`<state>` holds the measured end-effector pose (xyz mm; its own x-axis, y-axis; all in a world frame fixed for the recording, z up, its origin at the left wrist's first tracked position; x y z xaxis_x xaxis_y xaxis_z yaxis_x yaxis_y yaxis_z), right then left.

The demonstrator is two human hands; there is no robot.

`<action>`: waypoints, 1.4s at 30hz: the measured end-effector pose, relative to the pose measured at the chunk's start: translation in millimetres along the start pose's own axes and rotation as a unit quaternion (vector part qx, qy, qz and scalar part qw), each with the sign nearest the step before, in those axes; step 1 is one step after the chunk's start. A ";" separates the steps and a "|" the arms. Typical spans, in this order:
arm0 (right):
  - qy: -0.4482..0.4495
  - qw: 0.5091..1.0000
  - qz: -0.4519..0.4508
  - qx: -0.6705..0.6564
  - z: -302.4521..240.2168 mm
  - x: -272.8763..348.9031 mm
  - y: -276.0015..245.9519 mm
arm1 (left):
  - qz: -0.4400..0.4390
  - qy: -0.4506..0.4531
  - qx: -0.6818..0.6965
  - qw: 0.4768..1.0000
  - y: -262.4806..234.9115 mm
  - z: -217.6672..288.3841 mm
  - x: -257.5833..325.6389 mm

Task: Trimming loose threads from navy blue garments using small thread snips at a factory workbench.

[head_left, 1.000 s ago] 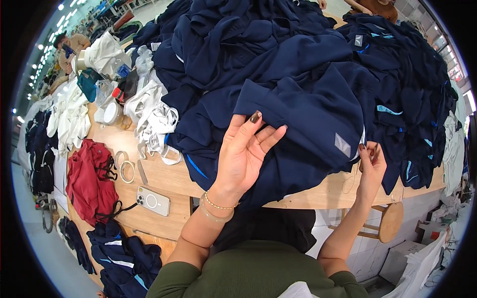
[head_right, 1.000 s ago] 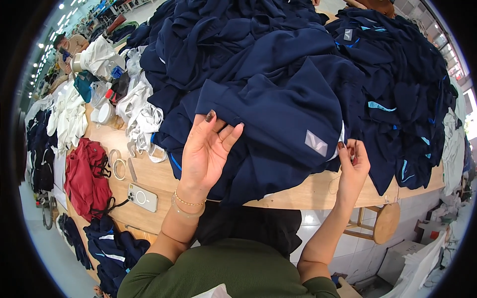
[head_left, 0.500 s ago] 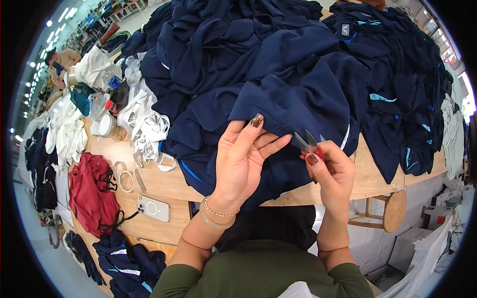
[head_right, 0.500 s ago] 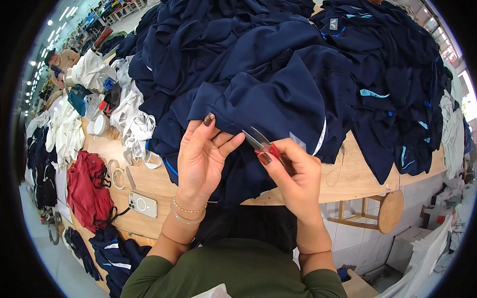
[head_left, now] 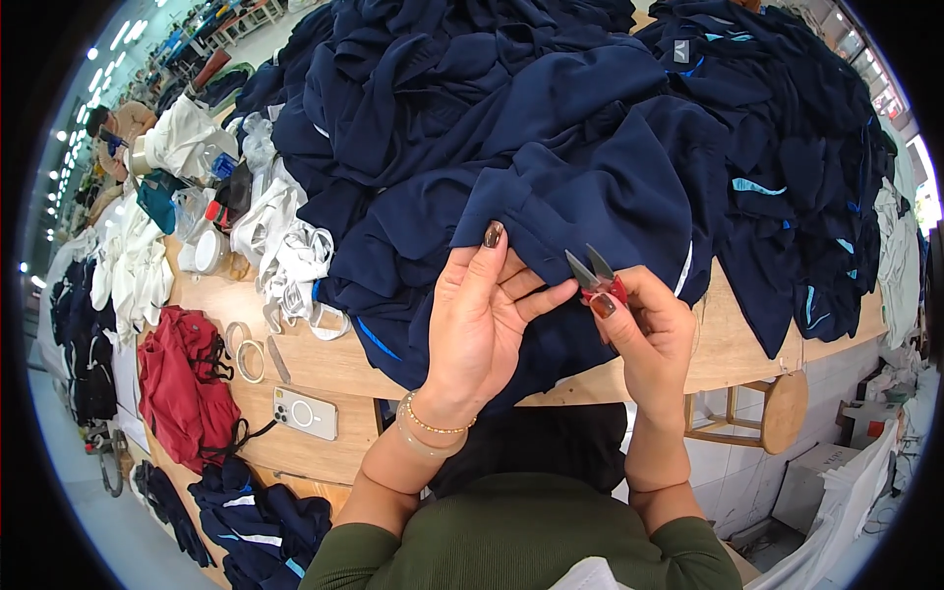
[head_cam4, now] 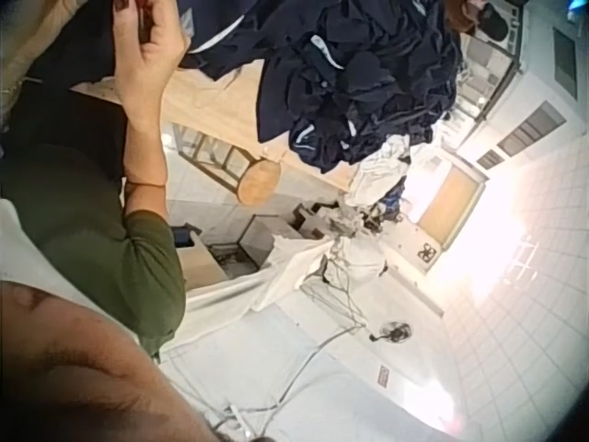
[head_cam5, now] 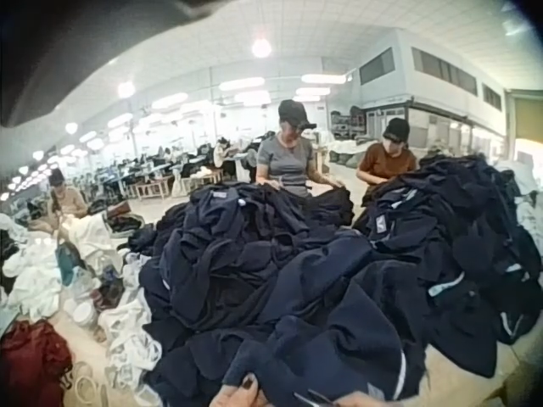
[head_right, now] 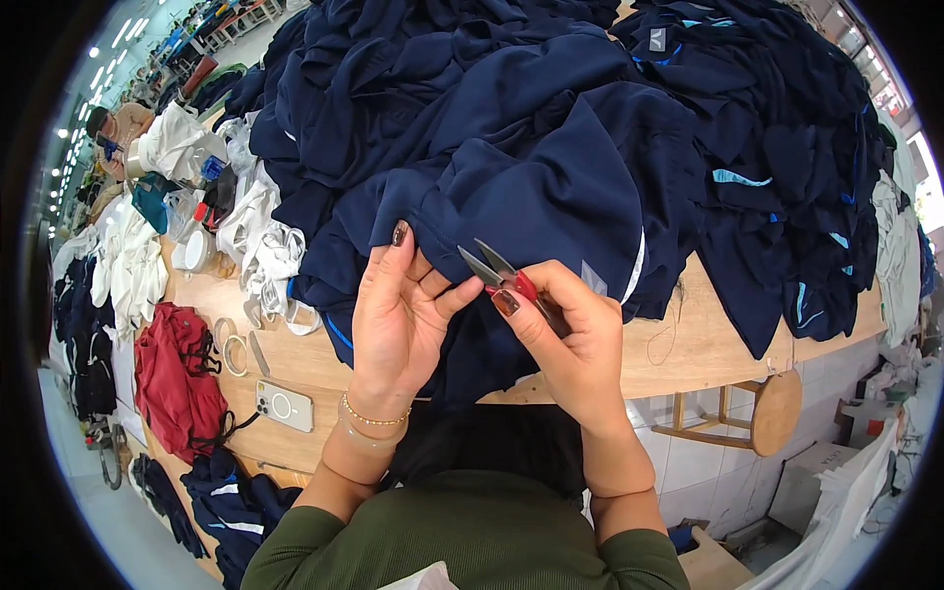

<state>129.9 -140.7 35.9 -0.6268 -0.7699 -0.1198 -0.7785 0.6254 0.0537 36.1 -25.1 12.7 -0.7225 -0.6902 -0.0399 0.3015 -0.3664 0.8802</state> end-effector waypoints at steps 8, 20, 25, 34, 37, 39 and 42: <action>-0.051 0.993 0.030 -0.106 -4.2 -8.0 -10.2 | 0.028 -0.016 -0.003 0.999 -4.5 -2.8 1.1; -0.191 0.953 0.142 0.188 -20.7 3.6 -24.4 | 0.048 0.034 -0.059 0.997 -1.0 3.0 -1.2; -0.232 0.925 0.133 0.269 -27.7 4.7 -18.1 | 0.034 0.039 -0.061 0.997 2.7 4.0 -3.1; -0.255 0.910 0.169 0.280 -37.1 1.3 -11.1 | 0.074 0.039 -0.080 0.993 6.5 4.4 -1.8; -0.273 0.898 0.159 0.306 -38.5 -0.5 -10.1 | 0.073 0.034 -0.076 0.994 8.7 4.1 -2.0; -0.265 0.908 0.166 0.280 -37.8 -1.2 -11.0 | 0.050 0.015 -0.073 0.996 5.8 3.9 -1.9; -0.255 0.917 0.173 0.252 -36.4 -1.8 -15.4 | 0.034 -0.001 -0.081 0.996 5.2 2.4 -0.6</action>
<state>141.8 -153.6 71.3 -0.6369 -0.4344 -0.6369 -0.3407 0.8997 -0.2729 36.7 -25.2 18.4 -0.6976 -0.7163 0.0180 0.4459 -0.4143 0.7934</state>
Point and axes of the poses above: each hand's wrist, its own x-axis away from the middle knuckle, its own y-axis out of the palm, z = x × y, the point moved 7 cm from there along -x, towards the middle knuckle, and after that the axes turned 4 degrees about y, right-handed, at the moved point
